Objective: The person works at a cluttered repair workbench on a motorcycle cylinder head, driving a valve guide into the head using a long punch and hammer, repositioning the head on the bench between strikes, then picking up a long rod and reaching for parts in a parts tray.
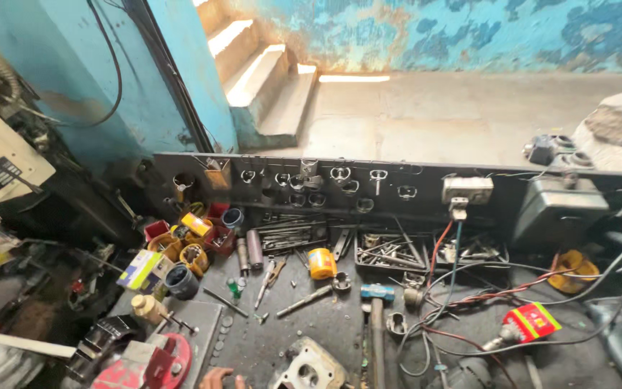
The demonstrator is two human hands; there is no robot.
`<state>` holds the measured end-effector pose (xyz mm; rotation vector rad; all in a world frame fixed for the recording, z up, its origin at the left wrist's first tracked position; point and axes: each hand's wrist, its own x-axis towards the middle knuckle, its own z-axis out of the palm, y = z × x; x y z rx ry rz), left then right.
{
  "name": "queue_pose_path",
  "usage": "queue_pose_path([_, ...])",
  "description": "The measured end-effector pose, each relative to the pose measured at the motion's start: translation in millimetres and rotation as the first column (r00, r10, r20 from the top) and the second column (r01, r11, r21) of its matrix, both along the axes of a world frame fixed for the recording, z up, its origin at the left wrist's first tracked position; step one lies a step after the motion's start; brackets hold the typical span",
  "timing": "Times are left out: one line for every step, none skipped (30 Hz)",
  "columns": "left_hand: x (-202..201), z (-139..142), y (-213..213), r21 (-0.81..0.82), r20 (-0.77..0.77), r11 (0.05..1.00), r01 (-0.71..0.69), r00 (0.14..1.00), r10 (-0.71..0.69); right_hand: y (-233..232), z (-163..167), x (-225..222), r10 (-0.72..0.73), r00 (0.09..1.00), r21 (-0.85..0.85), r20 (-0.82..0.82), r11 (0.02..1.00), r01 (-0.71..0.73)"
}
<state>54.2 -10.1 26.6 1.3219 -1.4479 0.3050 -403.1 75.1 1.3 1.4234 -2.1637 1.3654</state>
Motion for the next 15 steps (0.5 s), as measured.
queue_pose_path([0, 5, -1, -0.022, -0.031, 1.0, 0.0, 1.0, -0.001, 0, 4, -2, 0.035, 0.997, 0.012, 0.067, 0.999, -0.036])
queue_pose_path([-2, 9, -1, -0.028, -0.075, 0.999, -0.021, 0.997, 0.019, 4, 7, -8, 0.068, 0.989, 0.013, 0.131, 0.997, -0.07])
queue_pose_path([-4, 13, 1, -0.015, -0.115, 0.997, -0.073, 0.991, 0.07, 3, 8, -14, 0.104, 0.976, 0.001, 0.192, 0.994, -0.106])
queue_pose_path([-8, 16, 1, 0.043, -0.213, 0.988, -0.149, 0.965, 0.155, 2, 9, -18, 0.142, 0.956, -0.016, 0.256, 0.99, -0.143])
queue_pose_path([-13, 19, 1, 0.108, -0.302, 0.971, -0.212, 0.924, 0.235, 0, 10, -21, 0.181, 0.932, -0.045, 0.313, 0.983, -0.176])
queue_pose_path([-18, 21, 3, 0.186, -0.38, 0.948, -0.257, 0.871, 0.311, 1, 11, -23, 0.223, 0.901, -0.079, 0.372, 0.975, -0.209])
queue_pose_path([-22, 23, 4, 0.165, -0.42, 0.971, -0.176, 0.878, 0.23, -1, 13, -24, 0.268, 0.86, -0.12, 0.435, 0.963, -0.24])
queue_pose_path([-29, 25, 5, 0.142, -0.458, 0.985, -0.097, 0.876, 0.152, -4, 15, -23, 0.337, 0.792, -0.186, 0.509, 0.942, -0.281])
queue_pose_path([-38, 26, 6, 0.116, -0.496, 0.993, -0.02, 0.865, 0.076, -6, 18, -20, 0.419, 0.696, -0.267, 0.583, 0.908, -0.322])
queue_pose_path([-46, 28, 6, 0.129, -0.544, 0.99, 0.058, 0.839, 0.022, -12, 21, -16, 0.511, 0.562, -0.373, 0.651, 0.86, -0.35])
queue_pose_path([-55, 31, 5, 0.134, -0.588, 0.981, 0.138, 0.808, -0.033, -17, 25, -8, 0.574, 0.408, -0.453, 0.71, 0.816, -0.36])
queue_pose_path([-64, 35, 2, 0.086, -0.576, 0.964, 0.252, 0.802, -0.158, -22, 29, 1, 0.596, 0.261, -0.501, 0.759, 0.791, -0.352])
queue_pose_path([-75, 38, -2, 0.039, -0.556, 0.93, 0.365, 0.781, -0.283, -28, 33, 14, 0.606, 0.093, -0.55, 0.79, 0.767, -0.331])
queue_pose_path([-94, 41, -11, -0.1, -0.528, 0.847, 0.522, 0.694, -0.49, -35, 36, 28, 0.492, -0.086, -0.49, 0.867, 0.805, -0.335])
queue_pose_path([-118, 42, -14, 0.047, -0.618, 0.846, 0.531, 0.681, -0.393, -42, 40, 44, 0.352, -0.259, -0.427, 0.899, 0.832, -0.353])
